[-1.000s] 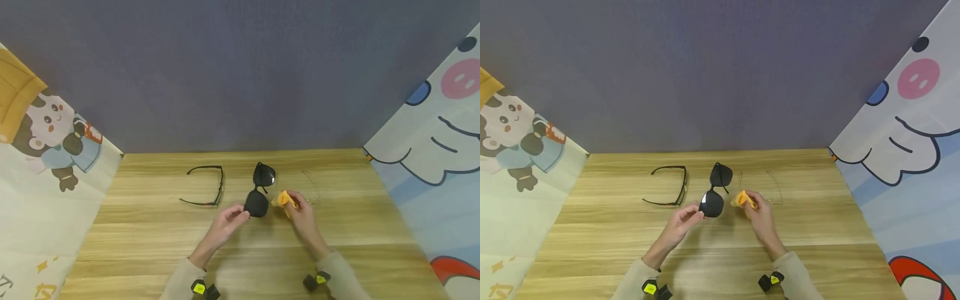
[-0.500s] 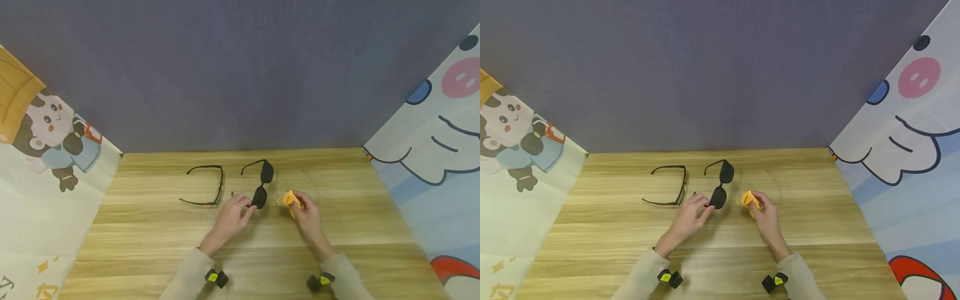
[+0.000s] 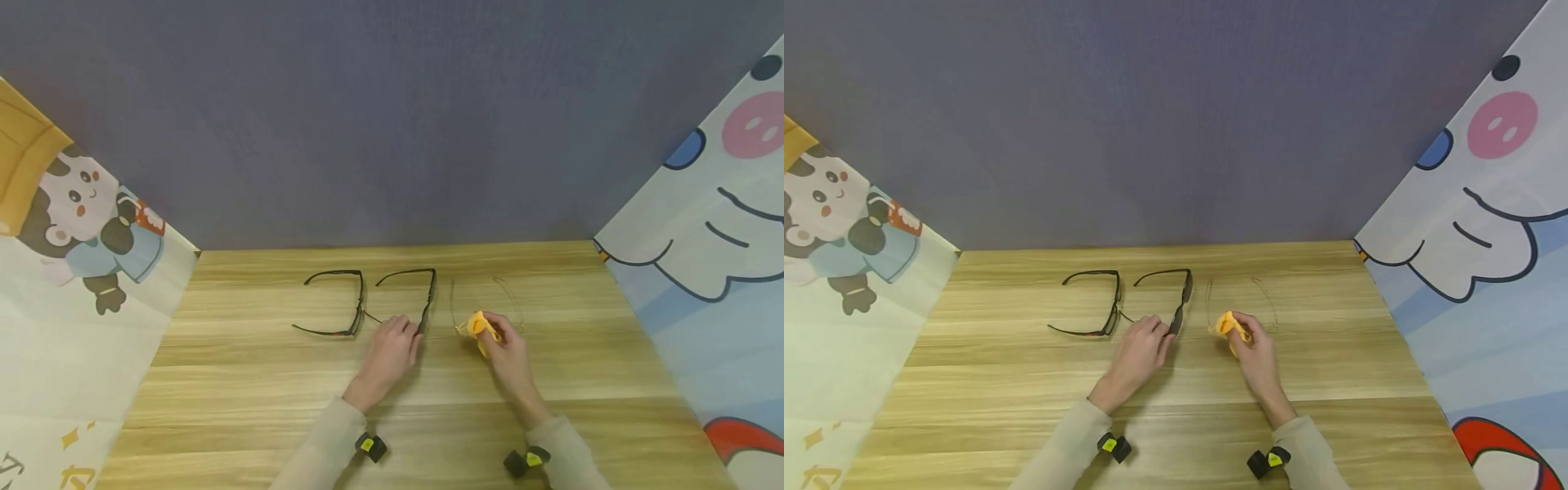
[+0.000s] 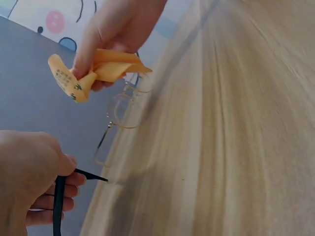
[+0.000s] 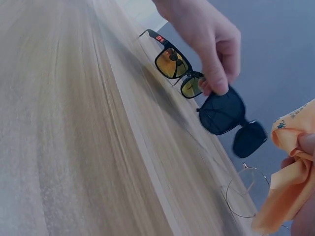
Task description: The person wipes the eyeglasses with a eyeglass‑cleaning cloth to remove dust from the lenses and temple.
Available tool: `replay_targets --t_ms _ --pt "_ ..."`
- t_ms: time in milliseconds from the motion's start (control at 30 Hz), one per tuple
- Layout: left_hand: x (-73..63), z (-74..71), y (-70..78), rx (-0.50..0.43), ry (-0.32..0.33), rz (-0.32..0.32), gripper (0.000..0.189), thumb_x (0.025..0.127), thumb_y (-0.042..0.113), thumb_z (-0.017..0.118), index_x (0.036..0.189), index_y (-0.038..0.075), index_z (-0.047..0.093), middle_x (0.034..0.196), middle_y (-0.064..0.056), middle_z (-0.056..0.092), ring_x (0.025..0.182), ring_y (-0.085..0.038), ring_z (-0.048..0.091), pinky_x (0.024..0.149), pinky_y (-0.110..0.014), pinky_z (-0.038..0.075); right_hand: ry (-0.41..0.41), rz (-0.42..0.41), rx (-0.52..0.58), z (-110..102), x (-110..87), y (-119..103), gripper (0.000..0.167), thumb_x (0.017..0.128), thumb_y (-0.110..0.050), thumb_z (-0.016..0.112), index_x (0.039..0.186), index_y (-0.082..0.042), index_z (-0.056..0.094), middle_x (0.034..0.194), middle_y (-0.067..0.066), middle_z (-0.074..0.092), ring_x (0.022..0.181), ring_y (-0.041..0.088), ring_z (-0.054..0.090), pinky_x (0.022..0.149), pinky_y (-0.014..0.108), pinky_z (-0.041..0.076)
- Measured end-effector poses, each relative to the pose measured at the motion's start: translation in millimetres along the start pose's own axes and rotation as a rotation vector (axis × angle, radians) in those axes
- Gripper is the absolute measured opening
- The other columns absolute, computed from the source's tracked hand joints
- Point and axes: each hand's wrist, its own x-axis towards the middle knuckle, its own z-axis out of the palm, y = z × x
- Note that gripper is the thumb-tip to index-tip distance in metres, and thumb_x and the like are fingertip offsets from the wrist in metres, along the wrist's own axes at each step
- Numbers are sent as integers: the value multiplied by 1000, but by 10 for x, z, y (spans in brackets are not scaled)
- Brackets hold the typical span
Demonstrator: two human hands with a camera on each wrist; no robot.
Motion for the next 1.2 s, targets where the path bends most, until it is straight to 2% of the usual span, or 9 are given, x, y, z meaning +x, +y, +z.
replay_targets --t_ms 200,300,500,567,633,767,967,1033,1200 --pt "-10 69 -11 41 -9 8 15 97 21 73 99 7 76 92 -2 68 87 -17 64 80 -29 58 6 -28 29 -14 5 34 28 100 5 59 128 7 62 110 -19 65 104 -2 63 86 15 57" --pt "-17 86 -15 45 -17 3 15 97 21 73 100 7 76 93 -2 68 87 -17 63 81 -29 58 0 -16 35 -21 2 37 27 101 4 59 128 7 62 112 -16 66 104 -2 63 86 15 57" --pt "-20 53 23 76 -25 -34 21 97 28 73 101 7 76 97 -3 69 95 -20 65 93 -34 57 -15 20 27 -32 -12 23 29 102 3 58 130 4 62 122 6 65 105 -2 63 86 16 58" --pt "-12 21 59 99 -15 -45 27 97 32 74 103 6 76 103 -5 70 101 -22 66 99 -36 56 -16 33 29 -34 -14 20 29 102 2 57 131 4 61 122 5 64 104 -2 63 86 16 58" --pt "8 -14 103 113 3 -43 32 95 35 75 107 6 75 109 -6 71 106 -23 66 103 -38 54 -12 41 32 -39 -15 21 29 103 2 57 132 3 61 120 0 64 103 -3 62 86 16 58" --pt "85 -55 186 121 17 2 38 95 32 75 120 4 70 120 -8 70 115 -23 65 110 -37 51 4 41 36 -46 -15 17 29 103 0 58 131 3 61 113 -11 65 101 -3 62 84 15 58" --pt "230 -56 273 91 -64 112 41 100 22 68 137 6 61 140 -8 63 132 -22 58 120 -37 39 6 46 30 -57 -18 8 30 102 3 56 132 4 60 115 -8 64 101 -3 63 84 16 58" --pt "284 -50 294 78 -107 140 48 97 17 69 143 7 57 146 -9 59 138 -23 54 123 -39 35 7 53 35 -65 -15 13 30 103 2 56 133 4 59 117 -4 64 102 -1 63 85 16 58" --pt "416 -7 326 119 -227 200 67 90 8 74 152 9 48 158 -9 48 148 -24 43 126 -41 29 16 57 44 -80 -21 25 31 103 -3 57 133 4 58 123 8 63 103 3 64 86 17 59"
